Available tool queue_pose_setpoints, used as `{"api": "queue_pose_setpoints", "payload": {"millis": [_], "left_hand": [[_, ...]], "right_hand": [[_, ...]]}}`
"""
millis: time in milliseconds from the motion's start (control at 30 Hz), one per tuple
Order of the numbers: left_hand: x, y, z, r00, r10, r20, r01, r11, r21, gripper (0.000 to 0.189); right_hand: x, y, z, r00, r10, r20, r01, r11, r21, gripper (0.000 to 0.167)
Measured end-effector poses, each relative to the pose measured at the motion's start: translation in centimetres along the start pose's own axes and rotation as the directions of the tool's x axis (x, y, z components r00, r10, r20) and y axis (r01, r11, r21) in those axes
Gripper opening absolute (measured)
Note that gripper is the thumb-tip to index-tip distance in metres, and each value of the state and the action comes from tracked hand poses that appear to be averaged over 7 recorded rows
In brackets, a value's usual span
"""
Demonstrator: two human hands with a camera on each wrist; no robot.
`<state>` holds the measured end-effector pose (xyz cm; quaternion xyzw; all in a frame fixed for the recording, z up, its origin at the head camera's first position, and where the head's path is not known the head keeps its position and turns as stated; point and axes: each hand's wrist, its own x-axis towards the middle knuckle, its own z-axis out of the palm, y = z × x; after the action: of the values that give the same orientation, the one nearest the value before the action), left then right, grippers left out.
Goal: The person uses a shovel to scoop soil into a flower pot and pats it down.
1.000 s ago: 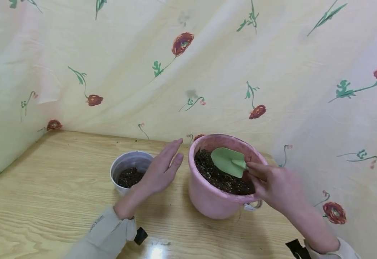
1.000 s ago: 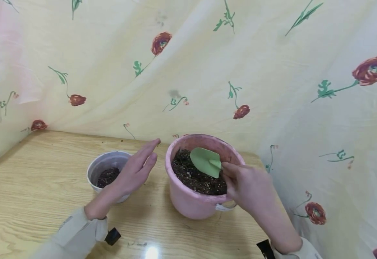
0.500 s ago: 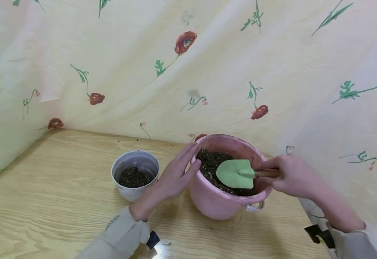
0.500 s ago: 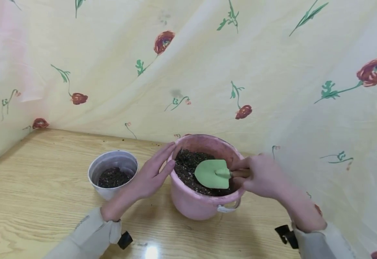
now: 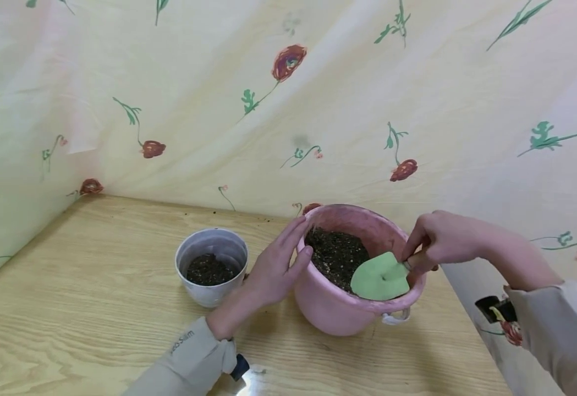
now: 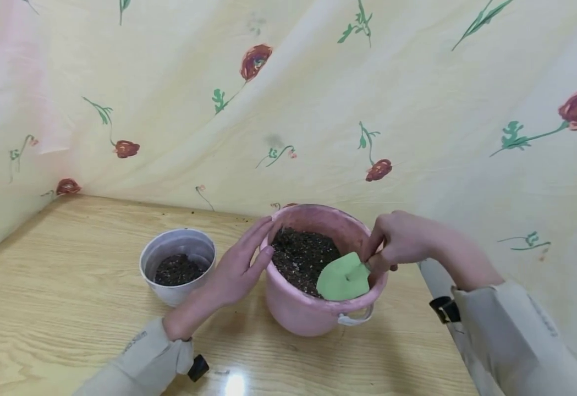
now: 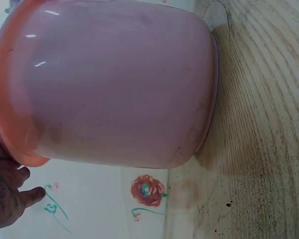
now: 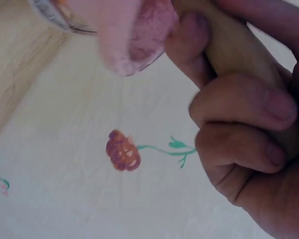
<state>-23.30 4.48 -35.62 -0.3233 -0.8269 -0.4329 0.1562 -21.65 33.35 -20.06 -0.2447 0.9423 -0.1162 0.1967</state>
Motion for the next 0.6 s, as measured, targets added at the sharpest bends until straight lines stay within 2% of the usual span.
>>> {"api": "queue_pose_setpoints", "payload": {"millis": [133, 333, 467, 600], "left_hand": [[0.2, 0.0, 0.2, 0.999, 0.044, -0.026, -0.042, 0.997, 0.065, 0.057], [0.3, 0.1, 0.6, 0.993, 0.095, -0.07, -0.085, 0.988, 0.126, 0.059], [0.3, -0.1, 0.7, 0.99, 0.107, -0.097, -0.094, 0.987, 0.131, 0.058], [0.3, -0.2, 0.9, 0.986, 0.118, -0.119, -0.103, 0.986, 0.129, 0.057]], "right_hand": [[0.9, -0.5, -0.1, 0.994, -0.009, 0.109, -0.002, 0.995, 0.096, 0.011], [1.5, 0.5, 0.5, 0.983, -0.088, 0.158, 0.053, 0.975, 0.215, 0.004], [2.2, 0.8, 1.2, 0.982, -0.047, 0.185, -0.009, 0.956, 0.292, 0.006], [3.0, 0.6, 2.2, 0.985, 0.01, 0.173, -0.067, 0.943, 0.326, 0.015]]}}
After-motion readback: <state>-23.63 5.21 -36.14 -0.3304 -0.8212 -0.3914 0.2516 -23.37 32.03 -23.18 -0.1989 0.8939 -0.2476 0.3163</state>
